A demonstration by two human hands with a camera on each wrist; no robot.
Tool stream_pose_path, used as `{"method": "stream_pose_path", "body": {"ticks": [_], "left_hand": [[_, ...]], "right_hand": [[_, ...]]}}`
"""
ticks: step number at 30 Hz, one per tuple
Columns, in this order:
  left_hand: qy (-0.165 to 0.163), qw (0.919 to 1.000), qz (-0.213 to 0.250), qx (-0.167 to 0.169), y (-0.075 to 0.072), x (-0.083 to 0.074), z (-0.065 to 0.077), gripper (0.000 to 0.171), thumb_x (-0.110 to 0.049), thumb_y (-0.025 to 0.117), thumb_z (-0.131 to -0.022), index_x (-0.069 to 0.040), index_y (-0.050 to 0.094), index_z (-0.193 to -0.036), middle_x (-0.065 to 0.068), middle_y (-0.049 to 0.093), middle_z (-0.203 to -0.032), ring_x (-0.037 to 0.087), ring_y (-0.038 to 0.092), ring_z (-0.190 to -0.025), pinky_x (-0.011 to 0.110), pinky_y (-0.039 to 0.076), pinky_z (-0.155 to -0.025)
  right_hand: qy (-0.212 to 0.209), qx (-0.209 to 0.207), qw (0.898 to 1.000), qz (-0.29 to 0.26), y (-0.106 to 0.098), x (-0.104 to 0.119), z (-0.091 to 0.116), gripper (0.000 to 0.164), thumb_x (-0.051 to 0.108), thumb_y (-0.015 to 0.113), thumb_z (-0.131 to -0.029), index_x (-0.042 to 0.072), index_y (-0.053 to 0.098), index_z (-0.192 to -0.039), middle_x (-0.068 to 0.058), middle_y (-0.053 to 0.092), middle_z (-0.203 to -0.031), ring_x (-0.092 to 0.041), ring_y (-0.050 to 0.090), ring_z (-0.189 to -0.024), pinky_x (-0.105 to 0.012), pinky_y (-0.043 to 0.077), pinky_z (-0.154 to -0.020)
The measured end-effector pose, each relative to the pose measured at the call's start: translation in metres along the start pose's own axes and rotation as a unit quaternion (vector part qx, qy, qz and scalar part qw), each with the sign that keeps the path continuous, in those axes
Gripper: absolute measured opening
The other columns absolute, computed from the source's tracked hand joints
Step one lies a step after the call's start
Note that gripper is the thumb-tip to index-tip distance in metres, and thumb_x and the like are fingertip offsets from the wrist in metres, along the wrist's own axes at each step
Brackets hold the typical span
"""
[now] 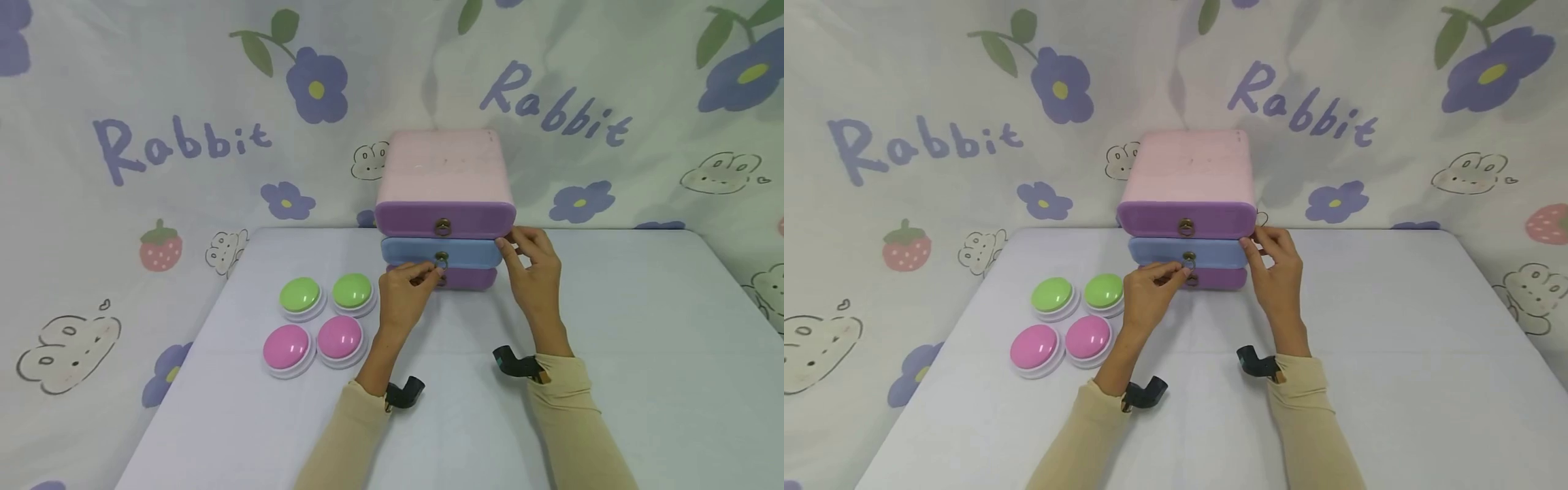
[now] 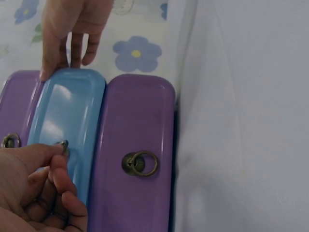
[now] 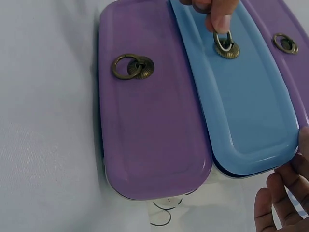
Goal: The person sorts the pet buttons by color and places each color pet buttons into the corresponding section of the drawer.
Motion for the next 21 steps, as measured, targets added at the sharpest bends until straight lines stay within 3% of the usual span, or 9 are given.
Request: {"method": "stream_pose_path", "body": {"ticks": [6, 11, 21], "left_hand": [[-0.009, 0.9999, -0.005, 0.004, -0.003, -0.001, 0.003, 0.012, -0.02, 0.072, -0.08, -0.01, 0.075, -0.086, -0.005, 0.063, -0.069, 0.004, 0.056, -0.062, 0.021, 0.049, -0.058], [-0.014, 0.9999, -0.001, 0.004, -0.005, -0.002, 0.006, 0.011, -0.02, 0.072, -0.08, -0.01, 0.075, -0.085, -0.005, 0.063, -0.069, 0.005, 0.056, -0.062, 0.021, 0.049, -0.058], [-0.024, 0.9997, 0.002, 0.008, -0.009, -0.004, 0.014, 0.01, -0.021, 0.073, -0.079, -0.012, 0.075, -0.083, -0.006, 0.062, -0.069, 0.006, 0.056, -0.063, 0.021, 0.048, -0.057]], "right_hand": [[0.018, 0.013, 1.0, 0.011, 0.0, -0.022, -0.001, 0.031, 0.015, 0.067, -0.084, 0.009, 0.064, -0.115, -0.003, 0.059, -0.103, -0.014, 0.053, -0.096, -0.027, 0.043, -0.076], [0.022, 0.017, 1.0, 0.013, -0.001, -0.023, -0.003, 0.031, 0.021, 0.066, -0.085, 0.011, 0.065, -0.115, -0.001, 0.059, -0.103, -0.013, 0.053, -0.095, -0.02, 0.042, -0.075], [0.048, 0.019, 0.998, 0.018, -0.003, -0.02, -0.003, 0.031, 0.022, 0.067, -0.084, 0.014, 0.065, -0.115, -0.001, 0.06, -0.103, -0.01, 0.053, -0.096, -0.021, 0.042, -0.076]]}}
Point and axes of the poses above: each hand's wrist, its own z-axis away from the middle knuckle, its own y-axis out of the palm, x = y × z, the point moved 5 cm from there along -z, towards the middle knuckle
